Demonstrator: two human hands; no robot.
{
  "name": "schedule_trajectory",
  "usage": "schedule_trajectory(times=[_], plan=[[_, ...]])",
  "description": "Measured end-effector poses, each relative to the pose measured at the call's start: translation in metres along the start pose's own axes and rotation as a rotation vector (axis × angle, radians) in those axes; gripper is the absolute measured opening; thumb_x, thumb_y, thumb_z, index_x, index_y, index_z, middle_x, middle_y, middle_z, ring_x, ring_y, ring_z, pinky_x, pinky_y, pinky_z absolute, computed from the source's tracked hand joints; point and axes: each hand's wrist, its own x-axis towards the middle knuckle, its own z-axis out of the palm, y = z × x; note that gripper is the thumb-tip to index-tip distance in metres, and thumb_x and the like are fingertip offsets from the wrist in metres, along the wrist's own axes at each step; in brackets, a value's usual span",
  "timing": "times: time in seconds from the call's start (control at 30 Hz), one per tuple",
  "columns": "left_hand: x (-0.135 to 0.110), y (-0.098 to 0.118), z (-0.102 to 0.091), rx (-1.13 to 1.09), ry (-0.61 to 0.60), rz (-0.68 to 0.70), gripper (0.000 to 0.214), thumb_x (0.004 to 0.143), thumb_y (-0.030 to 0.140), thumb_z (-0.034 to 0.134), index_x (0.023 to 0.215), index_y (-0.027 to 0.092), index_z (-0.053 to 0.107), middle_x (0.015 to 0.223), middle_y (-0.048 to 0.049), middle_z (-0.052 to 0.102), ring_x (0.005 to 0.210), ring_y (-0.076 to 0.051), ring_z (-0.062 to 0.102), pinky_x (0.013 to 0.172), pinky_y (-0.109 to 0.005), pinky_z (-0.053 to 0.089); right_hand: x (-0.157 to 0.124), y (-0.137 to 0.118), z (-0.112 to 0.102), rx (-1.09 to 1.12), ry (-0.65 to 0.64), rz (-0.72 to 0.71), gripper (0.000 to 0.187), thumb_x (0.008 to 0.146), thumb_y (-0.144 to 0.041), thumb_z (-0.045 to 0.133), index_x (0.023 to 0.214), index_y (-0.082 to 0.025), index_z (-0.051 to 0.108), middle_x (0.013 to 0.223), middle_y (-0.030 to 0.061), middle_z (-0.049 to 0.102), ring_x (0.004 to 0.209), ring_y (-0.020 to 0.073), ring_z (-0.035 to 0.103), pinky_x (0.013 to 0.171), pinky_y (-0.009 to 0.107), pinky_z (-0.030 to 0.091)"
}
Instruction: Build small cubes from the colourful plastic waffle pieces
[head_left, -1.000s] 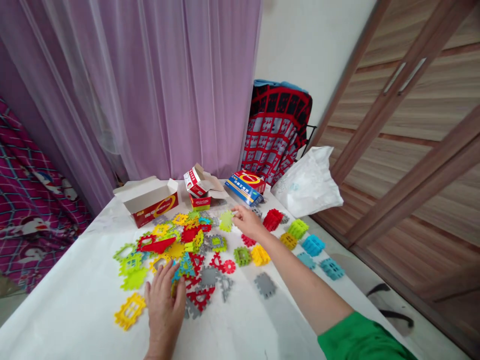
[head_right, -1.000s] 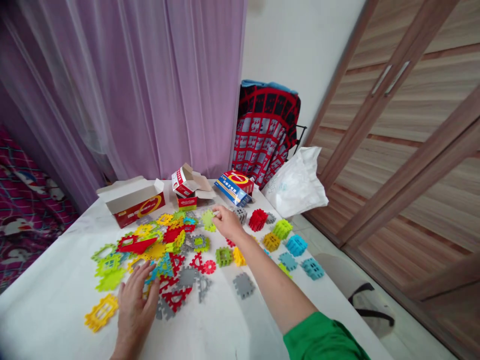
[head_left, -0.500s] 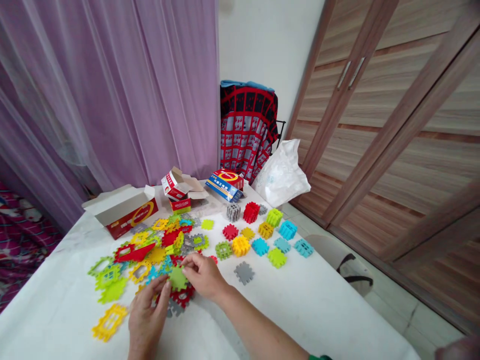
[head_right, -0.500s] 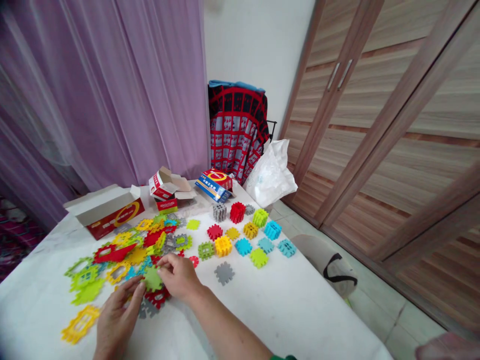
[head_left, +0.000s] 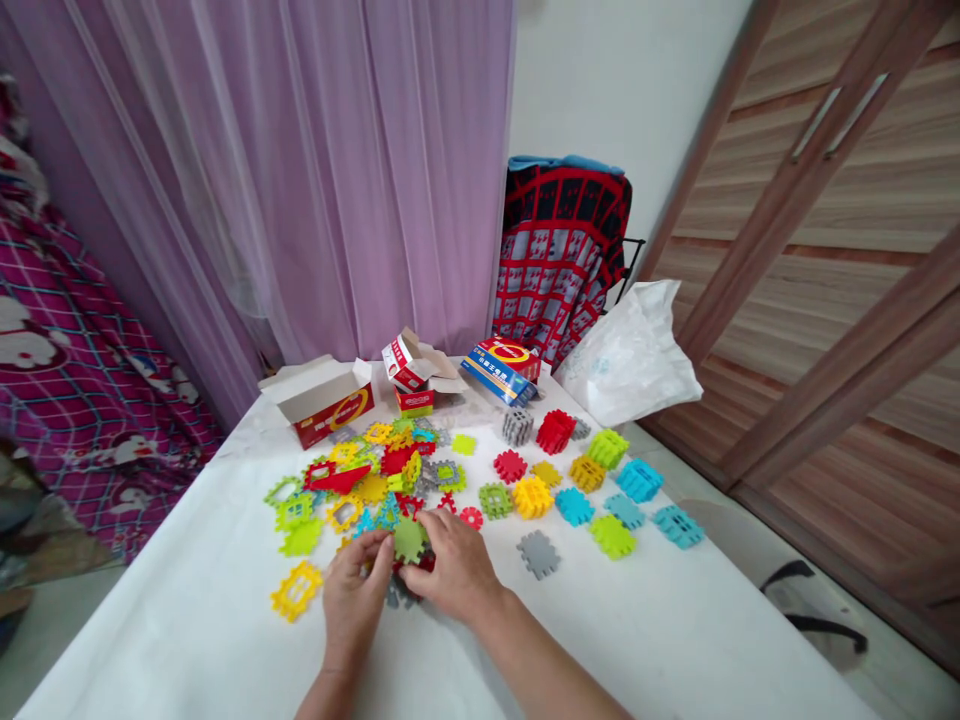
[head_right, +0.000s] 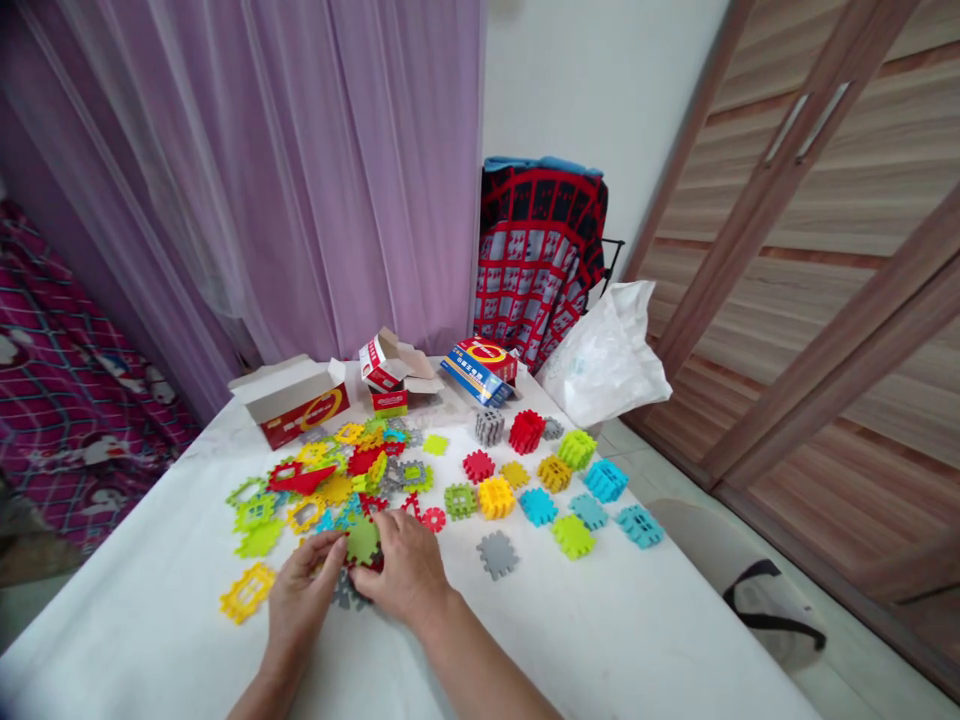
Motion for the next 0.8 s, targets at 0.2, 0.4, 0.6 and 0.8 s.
schedule_trajectory(times=[0.2, 0.4, 0.6, 0.8], plan=[[0.001, -0.003, -0.001, -0.033, -0.035, 0.012, 0.048, 0.077, 0.067, 0.055, 0.081, 0.022, 0.073, 0.075, -0.0049, 0.077, 0.07, -0.022, 0.072, 0.07, -0.036, 0.058, 0.005, -0.004, -0.004, -0.054, -0.012, 0.043, 0.036, 0.072, -0.039, 0.067, 0.104, -0.021, 0.062, 0.101, 0.0061, 0.065, 0.099, 0.0232, 0.06, 0.085, 0.034, 0.049], [0.002, 0.001, -0.002, 0.026, -0.043, 0.071, 0.05, 0.078, 0.068, 0.052, 0.081, 0.024, 0.073, 0.077, -0.0048, 0.077, 0.074, -0.023, 0.071, 0.073, -0.038, 0.056, 0.004, -0.003, -0.001, 0.004, -0.026, 0.105, 0.041, 0.071, -0.036, 0.067, 0.108, -0.021, 0.061, 0.104, 0.0065, 0.064, 0.099, 0.023, 0.061, 0.086, 0.034, 0.049], [0.001, 0.005, -0.002, 0.036, -0.019, 0.135, 0.045, 0.079, 0.065, 0.054, 0.077, 0.025, 0.073, 0.072, -0.0032, 0.075, 0.068, -0.022, 0.069, 0.069, -0.036, 0.054, 0.0, 0.002, 0.007, 0.007, -0.043, 0.119, 0.057, 0.071, -0.031, 0.066, 0.126, -0.022, 0.054, 0.112, 0.0081, 0.062, 0.105, 0.0253, 0.06, 0.087, 0.037, 0.05], [0.003, 0.0, 0.0, 0.038, -0.018, 0.134, 0.046, 0.076, 0.067, 0.054, 0.075, 0.026, 0.074, 0.071, -0.0028, 0.076, 0.067, -0.022, 0.069, 0.069, -0.035, 0.055, -0.001, -0.001, 0.009, -0.021, -0.016, 0.083, 0.053, 0.073, -0.034, 0.066, 0.124, -0.023, 0.055, 0.11, 0.0074, 0.061, 0.103, 0.0254, 0.06, 0.086, 0.037, 0.05]])
